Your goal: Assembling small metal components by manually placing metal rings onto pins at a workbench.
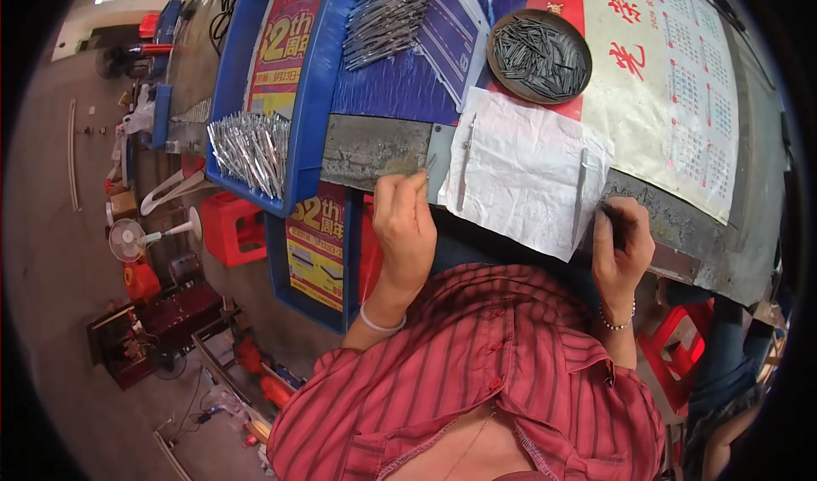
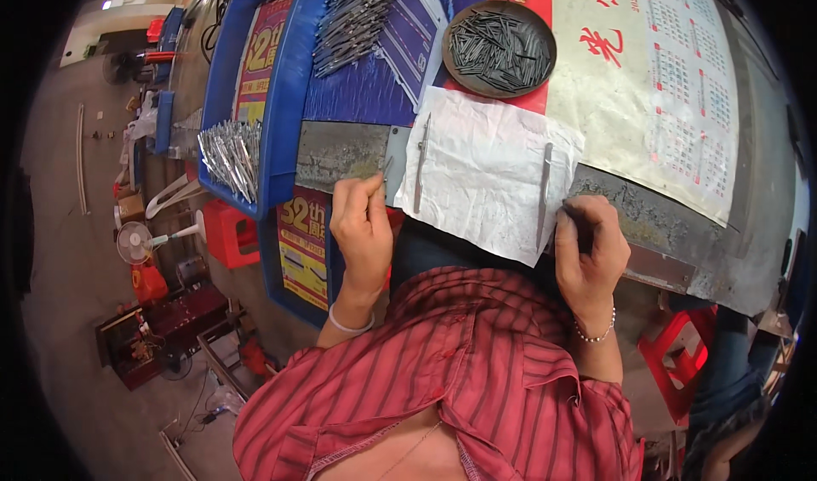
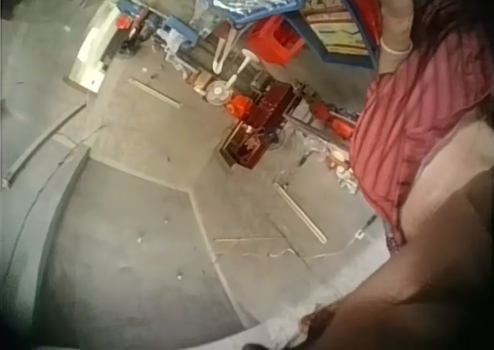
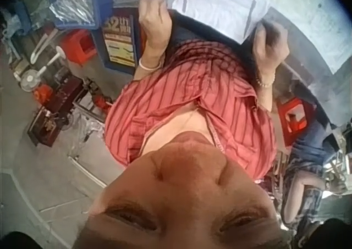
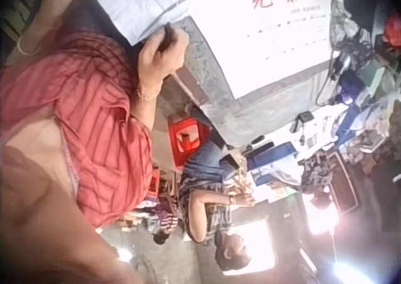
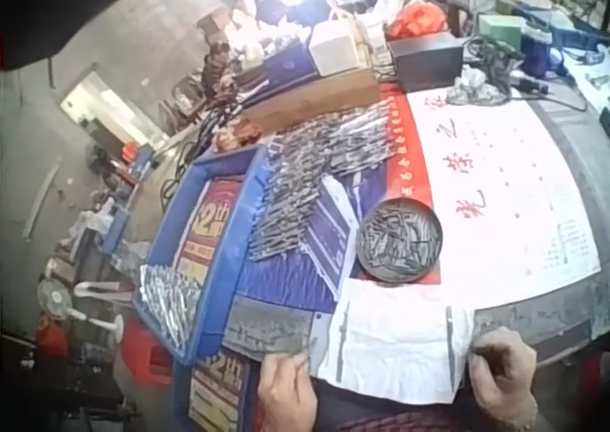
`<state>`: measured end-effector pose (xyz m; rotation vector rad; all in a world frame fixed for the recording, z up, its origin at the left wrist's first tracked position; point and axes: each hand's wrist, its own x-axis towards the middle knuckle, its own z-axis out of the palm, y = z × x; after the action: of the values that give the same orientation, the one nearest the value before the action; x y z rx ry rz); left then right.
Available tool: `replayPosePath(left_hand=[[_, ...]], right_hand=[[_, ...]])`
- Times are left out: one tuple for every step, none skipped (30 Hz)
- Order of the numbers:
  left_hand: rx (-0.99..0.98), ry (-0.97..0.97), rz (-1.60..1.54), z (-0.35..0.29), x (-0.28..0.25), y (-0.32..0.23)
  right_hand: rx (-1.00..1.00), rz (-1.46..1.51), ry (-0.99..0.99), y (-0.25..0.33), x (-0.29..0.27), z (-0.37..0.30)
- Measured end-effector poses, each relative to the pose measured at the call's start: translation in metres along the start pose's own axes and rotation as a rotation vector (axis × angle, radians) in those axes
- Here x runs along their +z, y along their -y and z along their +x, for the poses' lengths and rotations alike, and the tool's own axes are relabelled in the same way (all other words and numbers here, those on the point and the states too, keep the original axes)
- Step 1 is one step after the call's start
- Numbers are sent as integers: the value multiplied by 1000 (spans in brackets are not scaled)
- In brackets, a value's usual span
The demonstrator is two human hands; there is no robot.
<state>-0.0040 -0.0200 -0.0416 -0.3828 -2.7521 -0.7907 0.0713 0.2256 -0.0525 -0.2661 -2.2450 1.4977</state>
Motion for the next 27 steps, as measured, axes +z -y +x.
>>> replayPosePath(left_hand=[[2,-7,1,1,3,-1],[5,-15,2,1,5,-1],[-5,-7,4,1,5,-1],[-7,-5,12,2,6,-1],[-2,-1,7,1,6,0],[7,5,0,1,7,0],[11,5,4,3,7,1],[23,0,6,6,7,1],[33,-10,3,7,8,1],[37,-17,-2,8,6,-1],[-46,15,-107,10,1,-2],[-121,52,-212,10,-2,-3],[-404,94,-571,7,-5,-7],[-393,94,-580,7,-10,-10],[-525,203,-890,6,-22,-18],[-644,319,-1200,7,-28,-25],[-652,435,-1211,3,-33,-27],[-652,475,-1189,2,-38,-33],[-653,513,-1166,0,-43,-38],[-558,505,-1218,-2,-45,-40],[-447,505,-1174,-3,-48,-41],[-339,500,-1126,-5,-51,-39],[-246,483,-1090,-7,-52,-34],[-249,466,-1094,-8,-54,-31],[-267,394,-1191,-9,-57,-28],[-283,321,-1286,-10,-59,-27],[-384,227,-1448,-12,-60,-27]], right_hand=[[-3,14,-4,-1,1,1],[4,23,2,-2,1,1],[8,29,3,-2,2,2],[11,36,4,-1,2,3],[13,43,6,-2,3,3],[-17,19,-8,-2,3,3],[-48,-6,-23,-2,2,3],[-49,-3,-28,-1,2,2],[-44,20,-37,-1,2,4],[-40,42,-47,0,1,5],[-50,37,-52,2,0,3],[-91,82,-69,4,0,-3],[-134,126,-85,7,0,-6],[-121,258,-36,15,3,-8],[-100,277,95,26,2,-8],[102,464,160,39,9,-11],[130,532,237,43,16,-9],[259,671,242,52,24,-5],[391,808,247,61,33,0],[440,865,302,70,39,8],[435,857,315,70,43,9],[502,1028,416,68,48,9],[571,1198,519,69,52,9],[644,1212,516,75,57,11],[666,1301,525,75,61,10],[688,1391,533,74,66,9],[711,1384,564,74,71,8]])
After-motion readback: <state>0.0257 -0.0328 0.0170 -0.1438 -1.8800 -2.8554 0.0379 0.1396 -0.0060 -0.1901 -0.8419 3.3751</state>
